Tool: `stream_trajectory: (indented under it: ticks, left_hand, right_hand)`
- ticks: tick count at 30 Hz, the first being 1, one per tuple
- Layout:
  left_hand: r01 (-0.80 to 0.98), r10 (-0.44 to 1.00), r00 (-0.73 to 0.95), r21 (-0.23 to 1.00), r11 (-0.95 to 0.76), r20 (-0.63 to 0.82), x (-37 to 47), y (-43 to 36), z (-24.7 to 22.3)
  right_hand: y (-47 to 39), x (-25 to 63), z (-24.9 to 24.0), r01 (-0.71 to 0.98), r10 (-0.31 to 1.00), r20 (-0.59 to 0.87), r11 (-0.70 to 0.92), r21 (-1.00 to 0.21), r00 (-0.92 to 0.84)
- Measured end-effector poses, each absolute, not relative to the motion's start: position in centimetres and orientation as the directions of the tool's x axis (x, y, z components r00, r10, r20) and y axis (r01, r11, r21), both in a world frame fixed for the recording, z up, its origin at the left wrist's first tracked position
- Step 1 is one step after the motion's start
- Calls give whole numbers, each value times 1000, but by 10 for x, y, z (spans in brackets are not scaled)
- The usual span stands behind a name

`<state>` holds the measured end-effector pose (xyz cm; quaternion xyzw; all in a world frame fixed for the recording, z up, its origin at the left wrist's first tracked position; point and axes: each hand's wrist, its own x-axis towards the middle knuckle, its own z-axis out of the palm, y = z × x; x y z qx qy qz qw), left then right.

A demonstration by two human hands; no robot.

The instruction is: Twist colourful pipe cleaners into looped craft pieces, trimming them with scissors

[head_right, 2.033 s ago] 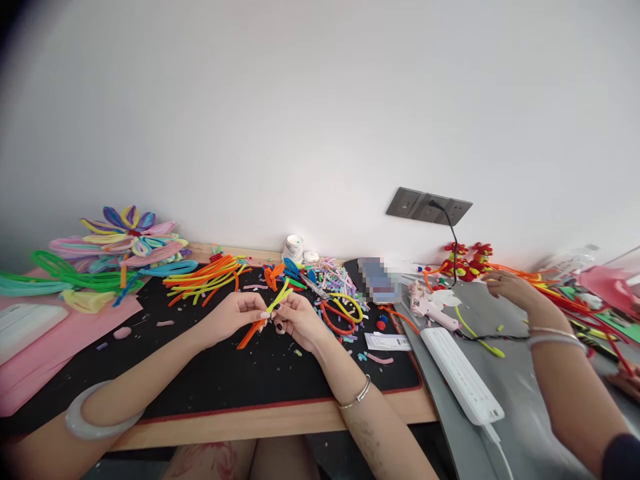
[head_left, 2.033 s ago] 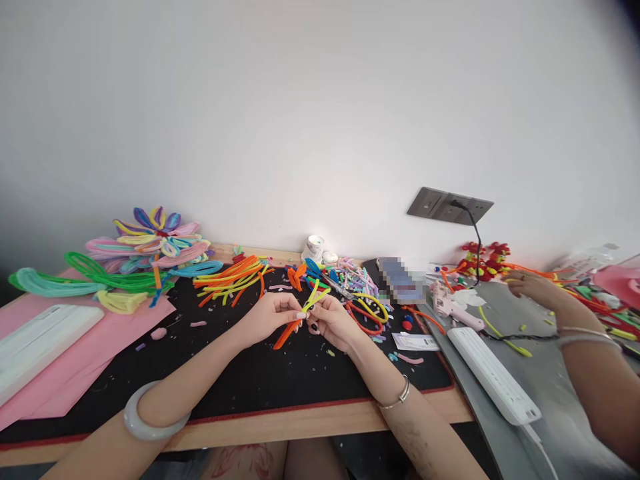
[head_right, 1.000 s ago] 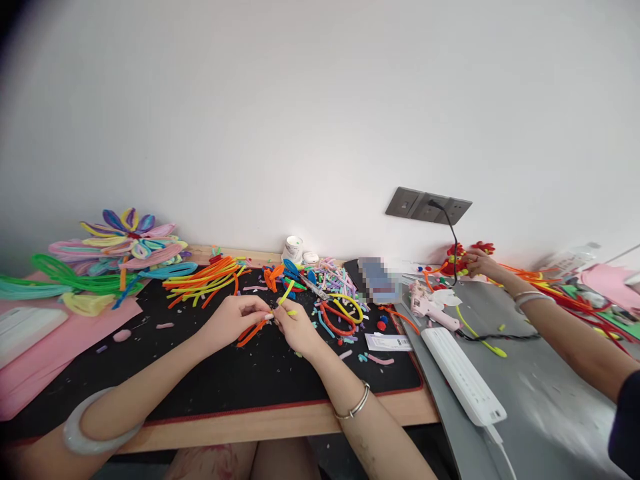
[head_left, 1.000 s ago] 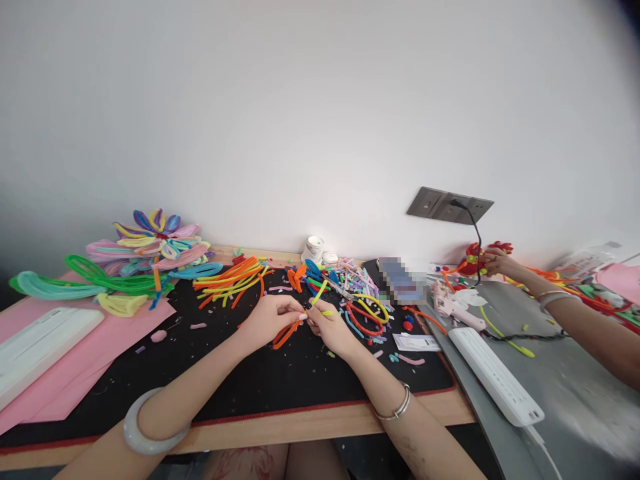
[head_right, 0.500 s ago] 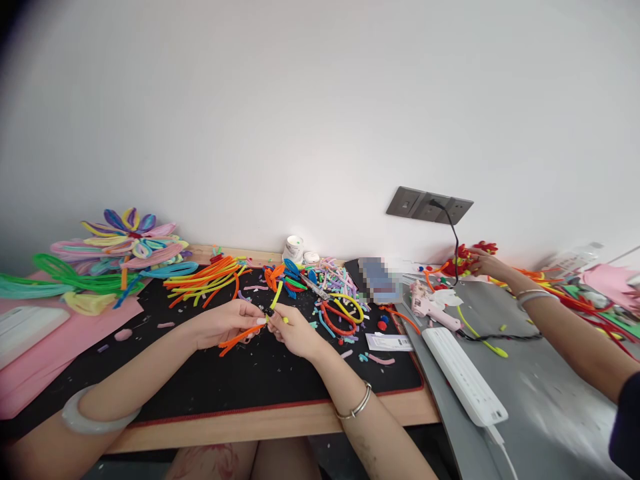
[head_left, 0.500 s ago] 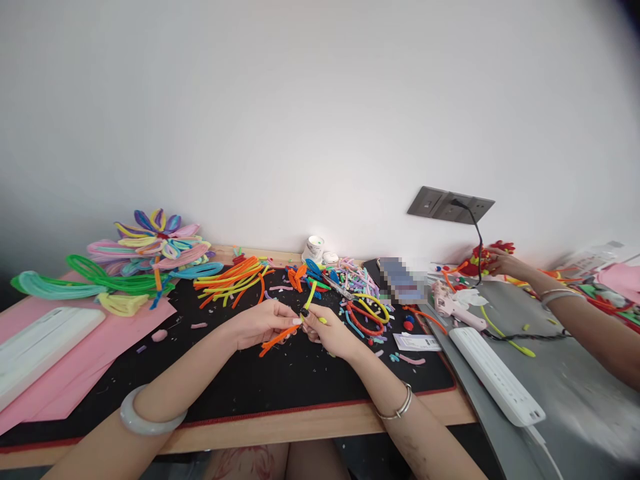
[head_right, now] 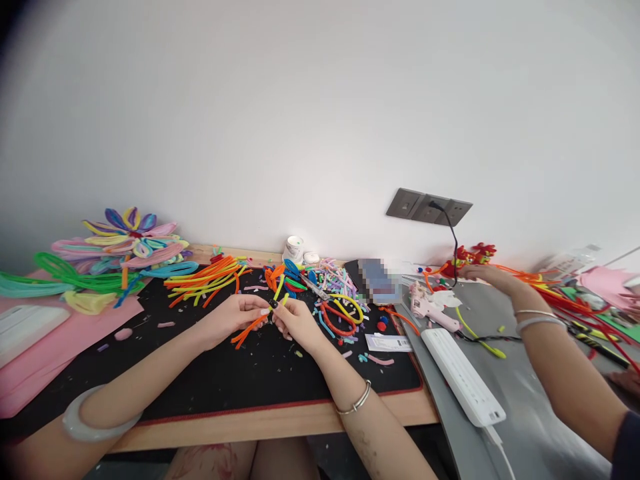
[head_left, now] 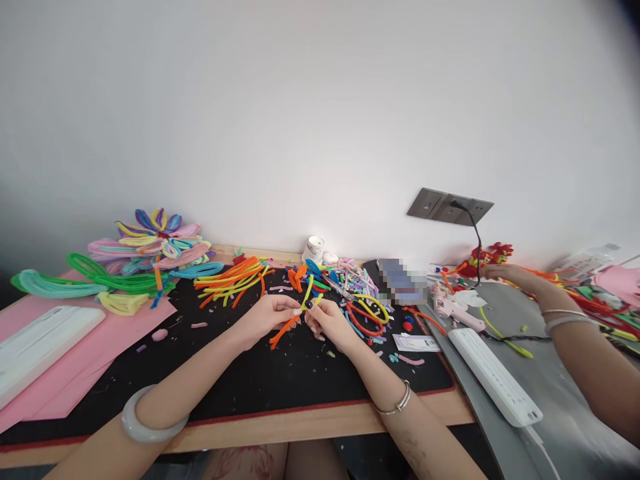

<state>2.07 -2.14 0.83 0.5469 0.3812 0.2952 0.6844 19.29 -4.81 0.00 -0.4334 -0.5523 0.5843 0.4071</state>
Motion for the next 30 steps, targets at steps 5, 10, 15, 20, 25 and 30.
stream_trajectory:
  ticks: [5, 10, 15, 20, 25, 30]
  left_hand:
    - [77, 902, 424, 995, 57, -85, 24, -18, 0]
    - [60, 917, 398, 998, 19, -41, 27, -21, 1]
    - [49, 902, 432, 999, -24, 0, 30, -24, 5]
    - [2, 902, 432, 1000, -12, 10, 28, -21, 6]
    - [40, 932, 360, 997, -68, 49, 24, -15, 1]
    - [50, 950, 313, 999, -12, -4, 23, -15, 0]
  right_hand:
    - [-53, 188, 0, 281, 971, -82, -16, -960, -224]
    - [-57, 182, 5, 316, 975, -80, -12, -949, -205]
    - [-56, 180, 0, 336, 985, 39, 94, -937, -169]
    - [-55, 180, -3, 280, 986, 20, 67, -958, -165]
    - [-53, 184, -4, 216, 988, -9, 25, -976, -153]
    - [-52, 183, -5, 102, 987, -56, -41, -994, -153]
